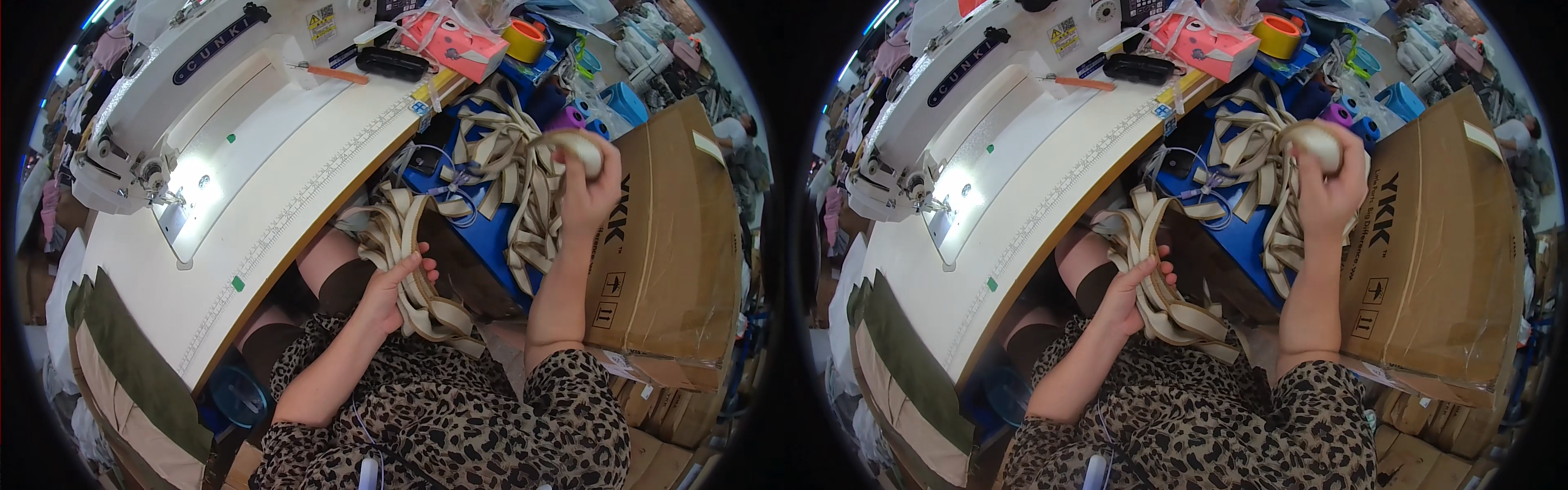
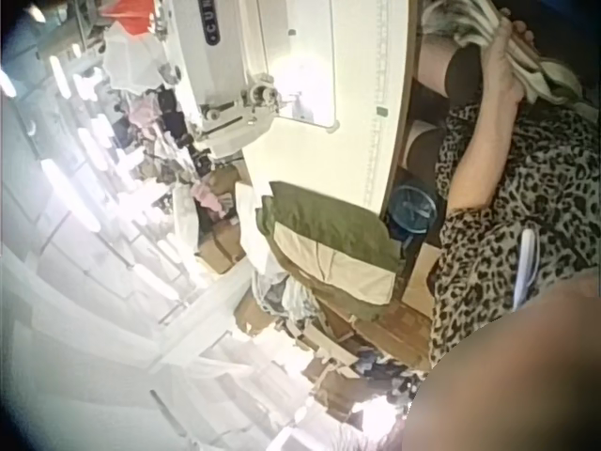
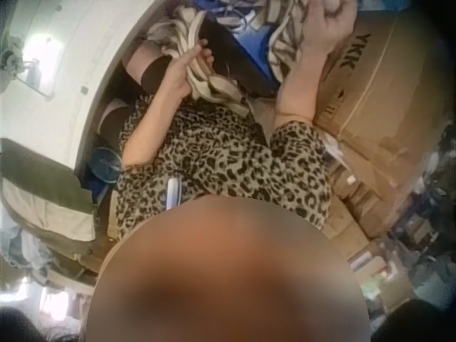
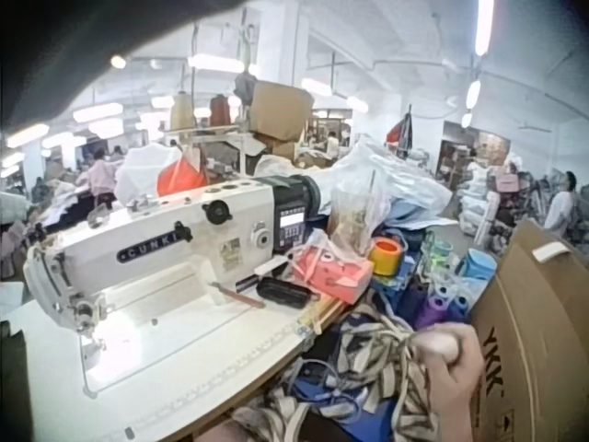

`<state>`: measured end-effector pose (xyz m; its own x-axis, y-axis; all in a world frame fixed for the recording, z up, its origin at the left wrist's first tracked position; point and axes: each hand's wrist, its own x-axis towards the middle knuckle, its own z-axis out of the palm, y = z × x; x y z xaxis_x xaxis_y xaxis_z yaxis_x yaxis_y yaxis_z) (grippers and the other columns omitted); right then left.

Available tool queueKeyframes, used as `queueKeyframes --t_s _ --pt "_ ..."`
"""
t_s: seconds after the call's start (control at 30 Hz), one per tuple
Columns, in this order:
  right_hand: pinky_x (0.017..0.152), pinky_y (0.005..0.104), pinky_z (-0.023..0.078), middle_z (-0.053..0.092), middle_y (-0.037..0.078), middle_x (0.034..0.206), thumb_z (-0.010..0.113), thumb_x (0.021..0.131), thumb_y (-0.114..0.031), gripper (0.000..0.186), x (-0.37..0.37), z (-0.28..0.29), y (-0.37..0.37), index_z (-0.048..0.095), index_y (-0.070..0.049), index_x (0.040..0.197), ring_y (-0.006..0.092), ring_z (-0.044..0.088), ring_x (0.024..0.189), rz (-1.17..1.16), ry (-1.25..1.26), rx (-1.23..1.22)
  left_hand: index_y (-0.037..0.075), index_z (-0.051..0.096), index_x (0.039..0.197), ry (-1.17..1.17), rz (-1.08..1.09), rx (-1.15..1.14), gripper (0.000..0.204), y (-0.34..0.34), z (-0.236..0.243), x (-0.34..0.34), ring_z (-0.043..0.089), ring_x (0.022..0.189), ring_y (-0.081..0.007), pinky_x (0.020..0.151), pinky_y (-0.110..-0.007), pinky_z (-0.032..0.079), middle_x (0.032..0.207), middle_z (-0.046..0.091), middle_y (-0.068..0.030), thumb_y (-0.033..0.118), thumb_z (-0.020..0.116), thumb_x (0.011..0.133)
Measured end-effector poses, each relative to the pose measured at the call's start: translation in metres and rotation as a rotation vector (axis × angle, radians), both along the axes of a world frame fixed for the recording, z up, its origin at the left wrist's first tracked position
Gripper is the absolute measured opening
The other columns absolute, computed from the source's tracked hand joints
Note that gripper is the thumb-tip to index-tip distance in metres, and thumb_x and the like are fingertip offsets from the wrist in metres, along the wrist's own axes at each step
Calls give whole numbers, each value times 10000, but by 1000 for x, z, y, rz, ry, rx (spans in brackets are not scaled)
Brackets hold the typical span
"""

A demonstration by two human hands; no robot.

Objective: Sewing handles onto fabric bags using a industrial sewing machine.

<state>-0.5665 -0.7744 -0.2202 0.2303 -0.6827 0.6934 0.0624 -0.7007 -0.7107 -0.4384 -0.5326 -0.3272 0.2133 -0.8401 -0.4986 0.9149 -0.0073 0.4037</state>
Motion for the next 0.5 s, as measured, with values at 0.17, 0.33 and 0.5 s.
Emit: queueKeyframes --t_s 0.17,0.33,0.5 --pt "865 431 493 635 60 975 736 714 -76 226 2 3 90 621 -69 909 243 639 869 971 406 -281 48 507 1289 156 -125 -135 512 -4 1 -4 637 995 -192 878 -360 531 1195 637 -115 350 668 909" --pt "919 433 407 614 37 868 707 694 -82 217 -11 -13 127 624 -103 893 245 598 889 1303 913 -145 45 521 1265 76 -127 -66 496 -1 -4 -1 642 864 -192 822 -371 541 1012 635 -85 181 724 832" --pt "831 339 511 686 79 1064 763 796 -206 365 -39 -30 47 665 -33 1102 208 652 966 1280 852 459 49 543 1218 -29 -154 -72 462 7 -7 7 644 826 -203 803 -366 538 946 635 -84 79 719 792"
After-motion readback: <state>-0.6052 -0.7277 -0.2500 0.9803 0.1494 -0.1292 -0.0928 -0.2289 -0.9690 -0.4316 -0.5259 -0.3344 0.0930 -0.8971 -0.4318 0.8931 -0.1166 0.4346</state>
